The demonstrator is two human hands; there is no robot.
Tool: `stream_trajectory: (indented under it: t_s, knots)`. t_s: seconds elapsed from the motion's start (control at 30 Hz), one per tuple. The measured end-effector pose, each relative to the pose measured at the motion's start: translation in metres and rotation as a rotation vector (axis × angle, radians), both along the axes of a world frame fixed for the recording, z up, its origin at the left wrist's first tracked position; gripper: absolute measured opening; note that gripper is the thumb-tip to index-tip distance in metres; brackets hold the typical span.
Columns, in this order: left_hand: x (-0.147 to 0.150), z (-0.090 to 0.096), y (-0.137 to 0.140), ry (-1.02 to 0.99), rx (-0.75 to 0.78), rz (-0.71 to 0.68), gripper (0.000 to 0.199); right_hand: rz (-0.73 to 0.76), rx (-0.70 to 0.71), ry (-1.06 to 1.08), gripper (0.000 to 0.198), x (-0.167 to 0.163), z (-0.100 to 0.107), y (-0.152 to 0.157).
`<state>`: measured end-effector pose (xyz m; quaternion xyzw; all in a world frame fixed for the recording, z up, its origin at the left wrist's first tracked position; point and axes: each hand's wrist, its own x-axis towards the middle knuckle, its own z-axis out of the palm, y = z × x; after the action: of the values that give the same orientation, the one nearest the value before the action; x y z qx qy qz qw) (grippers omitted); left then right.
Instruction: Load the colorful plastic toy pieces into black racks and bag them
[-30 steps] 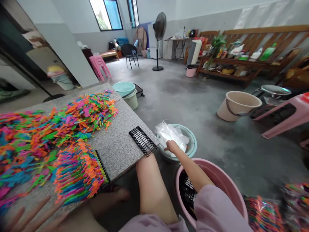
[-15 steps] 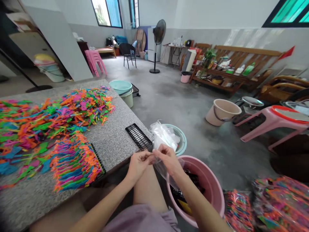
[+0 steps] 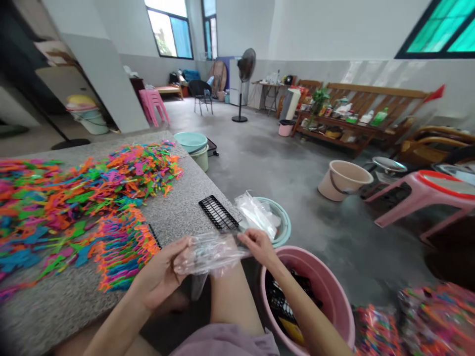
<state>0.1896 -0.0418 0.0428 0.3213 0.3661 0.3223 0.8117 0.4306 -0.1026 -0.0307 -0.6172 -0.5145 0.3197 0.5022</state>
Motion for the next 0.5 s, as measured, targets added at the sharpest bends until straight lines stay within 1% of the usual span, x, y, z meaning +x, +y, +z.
stream_trajectory:
  t_s: [0.03, 0.07, 0.1, 0.13, 0.17, 0.2, 0.23, 0.27, 0.3, 0.33, 0.37, 0.4, 0.47, 0.5]
  knots:
    - [-0.011, 0.009, 0.008, 0.096, 0.243, -0.055, 0.029, -0.145, 0.175, -0.159, 0.044, 0.0, 0.011, 0.016]
    - [-0.023, 0.019, 0.02, 0.245, 0.542, -0.075, 0.03, -0.269, 0.385, -0.293, 0.042, -0.003, 0.023, 0.035]
    - [-0.037, 0.029, 0.036, 0.43, 0.857, -0.061, 0.03, -0.344, 0.597, -0.398, 0.04, -0.009, 0.036, 0.059]
    - [-0.055, 0.038, 0.055, 0.669, 1.159, 0.061, 0.03, -0.352, 0.787, -0.475, 0.038, -0.02, 0.048, 0.086]
    - [-0.074, 0.046, 0.076, 0.786, 1.23, 0.162, 0.029, -0.291, 0.929, -0.535, 0.037, -0.035, 0.058, 0.115]
    - [-0.095, 0.053, 0.098, 0.88, 1.254, 0.238, 0.031, -0.17, 1.003, -0.587, 0.036, -0.056, 0.065, 0.145]
    - [-0.116, 0.057, 0.118, 0.97, 1.261, 0.318, 0.032, -0.023, 0.989, -0.634, 0.033, -0.08, 0.07, 0.174]
    - [-0.136, 0.058, 0.136, 1.035, 1.252, 0.373, 0.032, 0.109, 0.899, -0.67, 0.029, -0.107, 0.071, 0.201]
    - [-0.153, 0.055, 0.151, 1.095, 1.232, 0.395, 0.033, 0.228, 0.761, -0.691, 0.024, -0.134, 0.068, 0.225]
    - [-0.168, 0.049, 0.162, 1.146, 1.203, 0.409, 0.033, 0.316, 0.583, -0.679, 0.021, -0.159, 0.063, 0.244]
    - [-0.179, 0.04, 0.169, 1.184, 1.171, 0.414, 0.03, 0.374, 0.411, -0.65, 0.02, -0.181, 0.056, 0.258]
    - [-0.186, 0.028, 0.172, 1.212, 1.14, 0.418, 0.027, 0.408, 0.348, -0.639, 0.021, -0.198, 0.046, 0.268]
    - [-0.195, -0.001, 0.167, 1.24, 1.092, 0.447, 0.026, 0.432, 0.277, -0.614, 0.023, -0.216, 0.024, 0.273]
    - [-0.196, -0.016, 0.16, 1.243, 1.074, 0.469, 0.025, 0.434, 0.287, -0.59, 0.023, -0.217, 0.012, 0.269]
